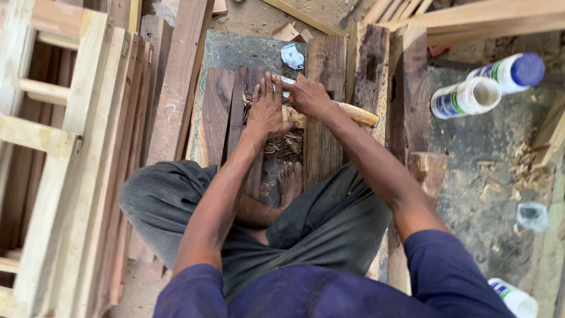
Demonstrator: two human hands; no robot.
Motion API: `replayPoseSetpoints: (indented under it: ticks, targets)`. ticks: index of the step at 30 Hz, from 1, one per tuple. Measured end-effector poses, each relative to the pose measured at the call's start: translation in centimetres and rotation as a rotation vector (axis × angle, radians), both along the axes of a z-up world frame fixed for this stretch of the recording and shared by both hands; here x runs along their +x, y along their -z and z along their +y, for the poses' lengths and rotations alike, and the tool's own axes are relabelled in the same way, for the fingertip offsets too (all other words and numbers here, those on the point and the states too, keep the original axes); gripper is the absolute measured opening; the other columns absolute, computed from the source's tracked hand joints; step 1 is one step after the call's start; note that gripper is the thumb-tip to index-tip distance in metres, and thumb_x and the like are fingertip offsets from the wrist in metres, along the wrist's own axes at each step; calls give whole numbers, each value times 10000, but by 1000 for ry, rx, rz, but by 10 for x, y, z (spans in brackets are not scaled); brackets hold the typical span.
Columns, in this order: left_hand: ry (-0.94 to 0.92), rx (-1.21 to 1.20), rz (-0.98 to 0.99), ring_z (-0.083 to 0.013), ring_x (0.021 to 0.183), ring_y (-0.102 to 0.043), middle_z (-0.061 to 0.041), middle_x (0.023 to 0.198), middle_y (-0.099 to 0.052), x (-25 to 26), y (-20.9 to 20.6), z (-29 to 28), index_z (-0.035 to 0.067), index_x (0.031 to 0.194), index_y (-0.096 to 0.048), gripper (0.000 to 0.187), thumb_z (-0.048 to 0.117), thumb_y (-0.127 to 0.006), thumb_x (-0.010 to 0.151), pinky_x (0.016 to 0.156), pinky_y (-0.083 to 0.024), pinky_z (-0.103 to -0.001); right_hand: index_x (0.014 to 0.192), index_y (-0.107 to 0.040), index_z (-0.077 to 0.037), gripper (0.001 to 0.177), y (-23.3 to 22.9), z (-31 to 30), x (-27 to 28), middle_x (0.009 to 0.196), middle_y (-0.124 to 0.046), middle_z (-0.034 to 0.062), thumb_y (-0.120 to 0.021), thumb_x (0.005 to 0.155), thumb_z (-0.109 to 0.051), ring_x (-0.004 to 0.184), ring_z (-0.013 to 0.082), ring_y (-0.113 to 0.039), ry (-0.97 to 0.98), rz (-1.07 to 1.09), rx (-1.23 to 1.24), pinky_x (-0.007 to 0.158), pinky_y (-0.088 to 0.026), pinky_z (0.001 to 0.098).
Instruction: The person sits cross-legged on the ground and uses a chisel and a wooden mallet to carve a rectangular hole into a piece of wood. They repeatedly strike the chisel to remove wood chips and occasionally clear the debris from the cut.
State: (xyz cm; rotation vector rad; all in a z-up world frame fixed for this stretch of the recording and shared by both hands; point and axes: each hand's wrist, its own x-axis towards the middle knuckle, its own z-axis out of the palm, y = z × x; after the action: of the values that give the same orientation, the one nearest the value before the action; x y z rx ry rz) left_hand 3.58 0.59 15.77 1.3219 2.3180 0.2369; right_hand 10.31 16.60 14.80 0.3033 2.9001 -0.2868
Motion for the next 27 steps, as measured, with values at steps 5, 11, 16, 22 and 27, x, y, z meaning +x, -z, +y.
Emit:
replayPoseSetpoints:
  ticks: [5,11,16,22,27]
  targets:
    - [-93,-28,-7,-408,1573,44,-330,1660,55,70,-4,-57,-114,1569,63,1287,673,-648,841,1287,15,-470,1263,-641,-228,255,7,-42,50,1021,-637,119,-603,1042,-105,800,225,-631,-93,-158,-20,633,-543,361]
    - [-119,-17,-77,-400,1553,95,-315,1648,107,75,-2,-52,-77,1545,105,1299,669,-666,813,1245,40,-480,1314,-603,-263,345,-4,-46,52,1141,-598,171,-637,985,-165,779,255,-625,-13,-191,-136,561,-550,358]
    - [-39,33,-43,-412,1568,77,-328,1658,92,5,2,-6,-91,1560,92,1361,736,-668,790,1276,23,-460,1442,-558,-402,599,-12,-12,-2,972,-560,144,-587,950,-61,776,258,-568,-5,-173,33,576,-510,351]
    - [-45,-102,-9,-399,1591,28,-325,1687,24,66,9,-59,-95,1597,23,1285,680,-665,838,1312,0,-457,1220,-670,-186,183,0,-45,52,980,-590,110,-631,1047,-233,825,209,-566,-99,-158,-4,630,-494,354]
    - [-177,85,-99,-414,1543,72,-341,1628,87,97,9,-69,-108,1529,70,1316,741,-622,800,1239,43,-493,1292,-634,-181,315,0,-64,68,931,-594,136,-617,986,-111,748,241,-573,-151,-166,-84,559,-512,363]
